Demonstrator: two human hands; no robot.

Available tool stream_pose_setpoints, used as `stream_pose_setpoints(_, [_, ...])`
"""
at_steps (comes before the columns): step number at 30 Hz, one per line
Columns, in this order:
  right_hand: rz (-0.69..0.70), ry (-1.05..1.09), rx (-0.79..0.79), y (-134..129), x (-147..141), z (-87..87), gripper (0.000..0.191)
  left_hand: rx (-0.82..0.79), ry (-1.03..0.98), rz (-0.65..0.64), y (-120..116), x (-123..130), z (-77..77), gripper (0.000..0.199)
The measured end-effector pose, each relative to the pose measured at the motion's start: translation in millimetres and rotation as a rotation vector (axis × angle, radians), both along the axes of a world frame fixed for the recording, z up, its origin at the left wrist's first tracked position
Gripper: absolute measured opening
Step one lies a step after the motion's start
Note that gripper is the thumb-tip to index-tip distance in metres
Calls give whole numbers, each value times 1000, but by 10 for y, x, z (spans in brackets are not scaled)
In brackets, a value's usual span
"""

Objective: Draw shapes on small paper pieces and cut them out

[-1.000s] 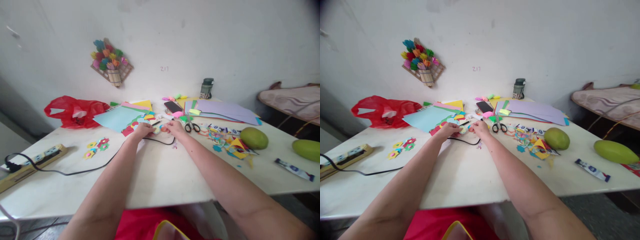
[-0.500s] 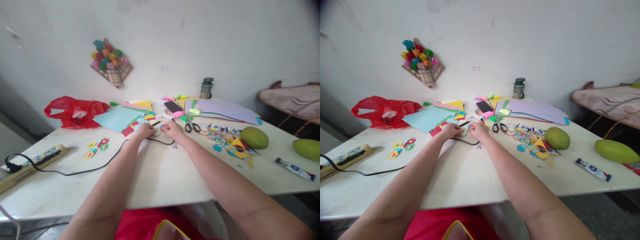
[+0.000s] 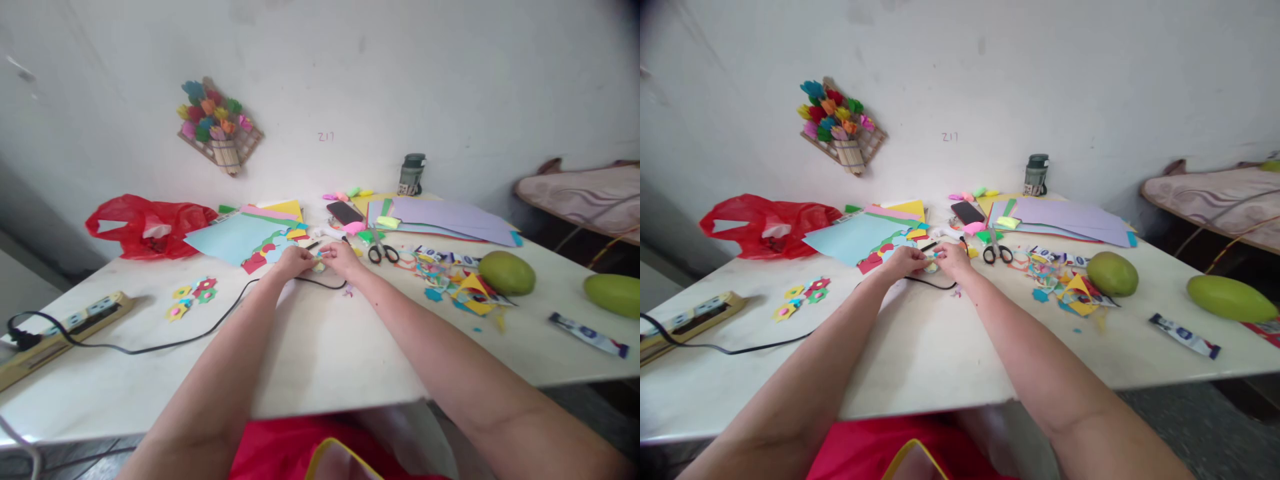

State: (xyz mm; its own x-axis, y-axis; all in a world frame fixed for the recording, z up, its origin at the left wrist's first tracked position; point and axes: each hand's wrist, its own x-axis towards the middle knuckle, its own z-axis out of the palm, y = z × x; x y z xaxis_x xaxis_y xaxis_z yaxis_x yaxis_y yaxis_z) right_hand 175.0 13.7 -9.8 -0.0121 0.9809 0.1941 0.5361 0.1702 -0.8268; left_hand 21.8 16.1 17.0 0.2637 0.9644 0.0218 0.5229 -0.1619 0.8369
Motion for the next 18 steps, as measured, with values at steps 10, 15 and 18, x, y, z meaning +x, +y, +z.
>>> stream_pose_setpoints(10, [-58,-310,113,-79,-94,56,30,87,228,122,34,9,-11,9])
stream_pose_setpoints(15, [-53,-506,177,-128,-150,73,35,178,403,162,11,16,29,3])
stream_pose_setpoints(18, [-66,-574,200,-137,-157,69,36,200,459,186,-11,28,50,5])
